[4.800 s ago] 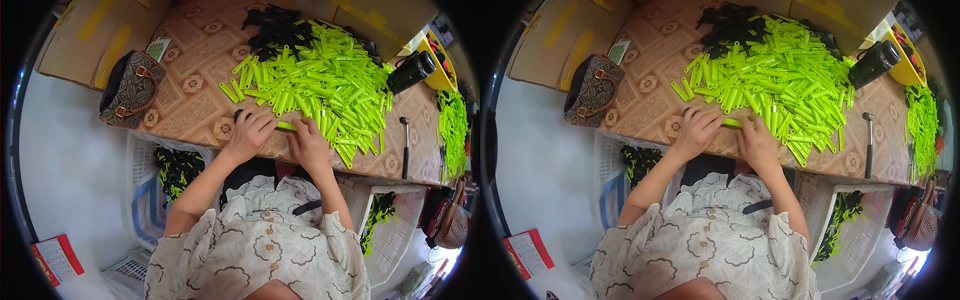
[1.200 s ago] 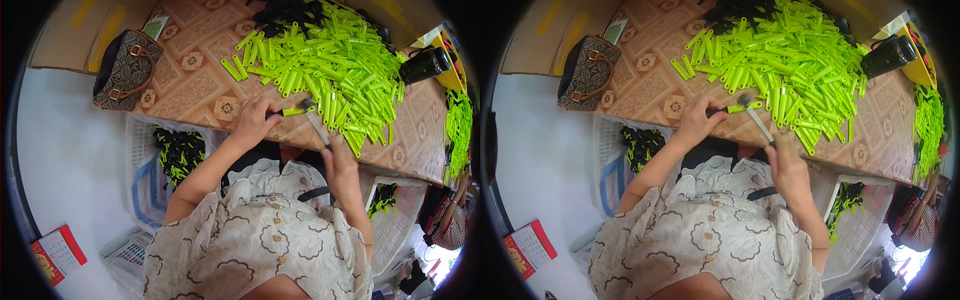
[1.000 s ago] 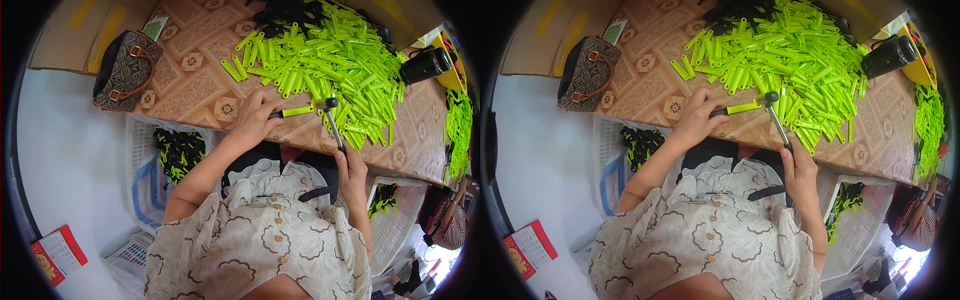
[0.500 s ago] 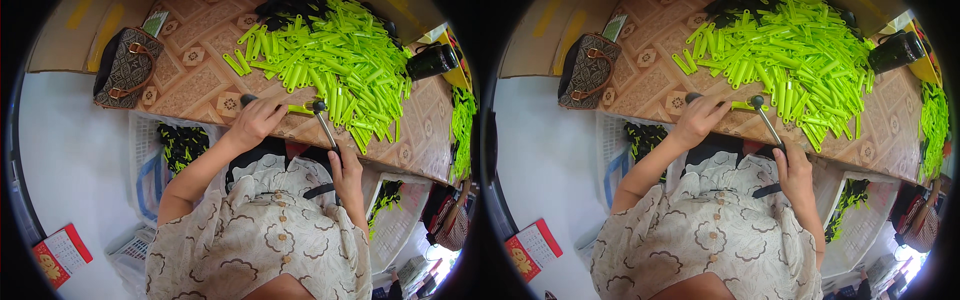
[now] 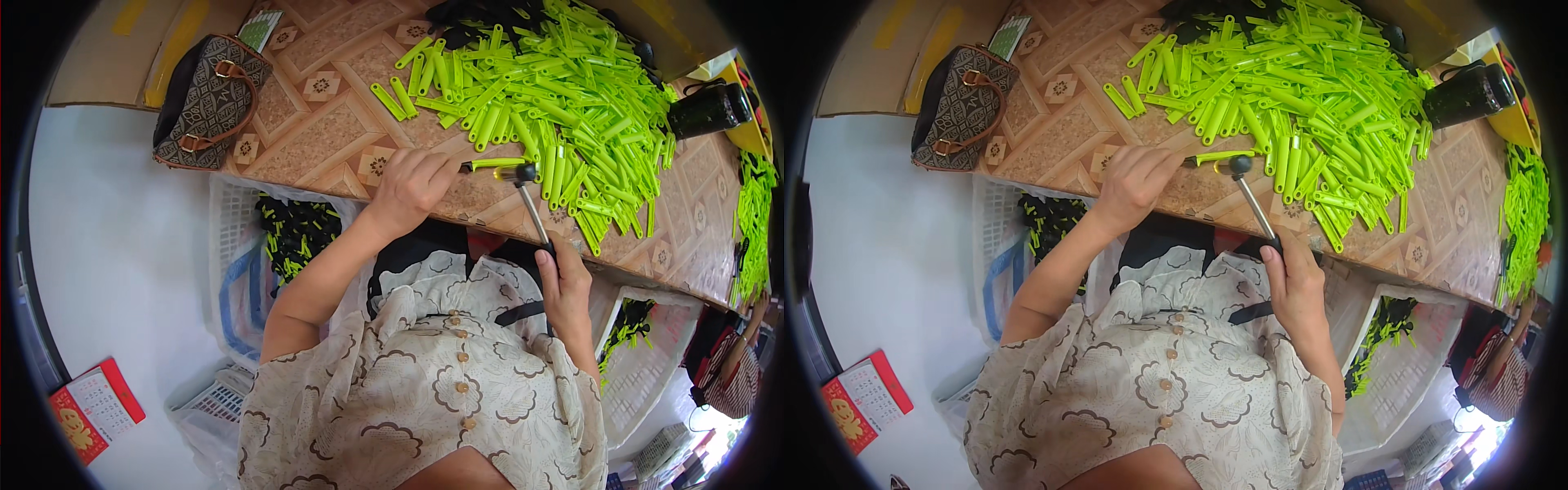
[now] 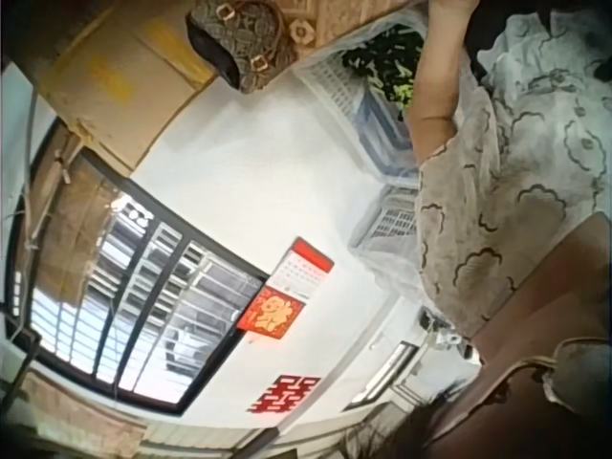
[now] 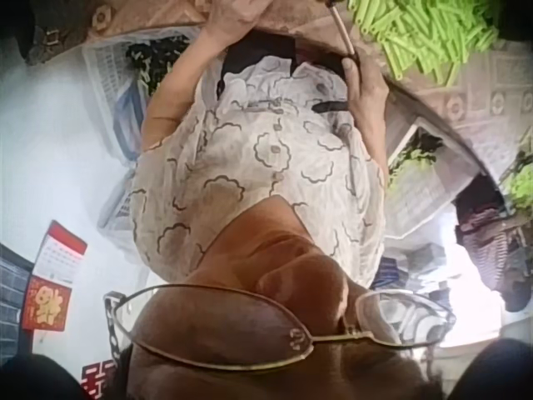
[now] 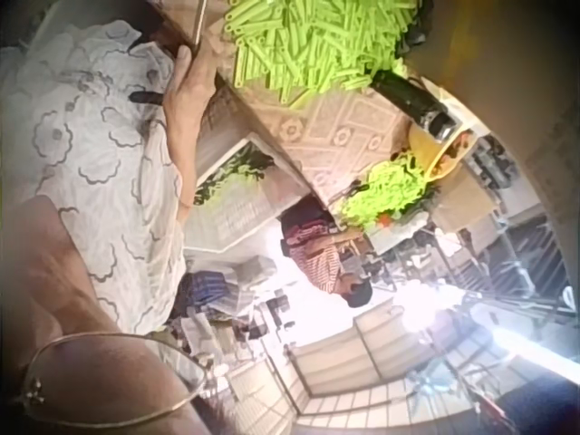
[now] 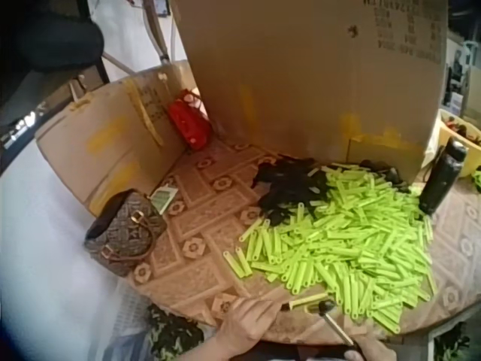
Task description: Assembling small yellow plastic tubes onto black components using hands and a small hammer.
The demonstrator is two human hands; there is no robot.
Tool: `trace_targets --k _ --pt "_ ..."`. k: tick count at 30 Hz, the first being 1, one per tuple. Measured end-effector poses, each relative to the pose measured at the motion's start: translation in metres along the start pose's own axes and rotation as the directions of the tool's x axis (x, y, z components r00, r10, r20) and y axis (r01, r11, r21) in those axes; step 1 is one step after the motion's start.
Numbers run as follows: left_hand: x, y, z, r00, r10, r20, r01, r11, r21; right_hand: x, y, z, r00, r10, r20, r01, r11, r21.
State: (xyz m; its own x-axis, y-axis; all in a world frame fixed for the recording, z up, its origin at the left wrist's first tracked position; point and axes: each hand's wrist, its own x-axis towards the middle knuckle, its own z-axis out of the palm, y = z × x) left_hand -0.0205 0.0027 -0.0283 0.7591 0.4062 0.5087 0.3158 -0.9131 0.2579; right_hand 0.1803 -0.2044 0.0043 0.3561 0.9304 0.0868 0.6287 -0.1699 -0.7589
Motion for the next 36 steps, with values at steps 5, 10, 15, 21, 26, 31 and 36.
trace_targets --k 5,10,15,21,26,31,36 --pt "0.003 0.007 -0.005 0.982 -0.160 0.098 0.175 0.969 -0.175 0.002 -0.006 -0.011 0.997 0.052 0.054 -0.053 0.998 0.017" --pt "-0.015 0.012 0.013 0.918 -0.396 0.011 0.377 0.864 -0.332 0.003 -0.001 -0.004 0.991 0.025 0.128 -0.018 0.998 -0.057" --pt "-0.014 0.011 0.016 0.987 -0.116 -0.109 0.102 0.987 -0.127 0.009 0.000 0.003 0.990 -0.002 0.144 0.013 0.997 -0.080" --pt "-0.019 0.012 0.018 0.994 -0.081 -0.079 0.076 0.995 -0.062 0.010 -0.016 -0.014 0.995 -0.081 0.066 0.085 0.994 -0.065" --pt "-0.017 0.012 0.022 0.997 -0.064 -0.038 0.062 0.997 -0.044 0.007 0.006 -0.002 0.988 0.008 0.154 0.034 0.963 -0.266" --pt "-0.022 0.012 0.021 0.997 -0.050 -0.053 0.049 0.999 -0.006 0.006 -0.014 -0.018 0.987 -0.155 0.050 0.160 0.980 -0.117" --pt "-0.017 0.016 0.020 0.997 -0.060 -0.048 0.059 0.998 -0.015 0.010 -0.007 -0.016 0.983 -0.010 0.182 0.056 0.967 -0.250"
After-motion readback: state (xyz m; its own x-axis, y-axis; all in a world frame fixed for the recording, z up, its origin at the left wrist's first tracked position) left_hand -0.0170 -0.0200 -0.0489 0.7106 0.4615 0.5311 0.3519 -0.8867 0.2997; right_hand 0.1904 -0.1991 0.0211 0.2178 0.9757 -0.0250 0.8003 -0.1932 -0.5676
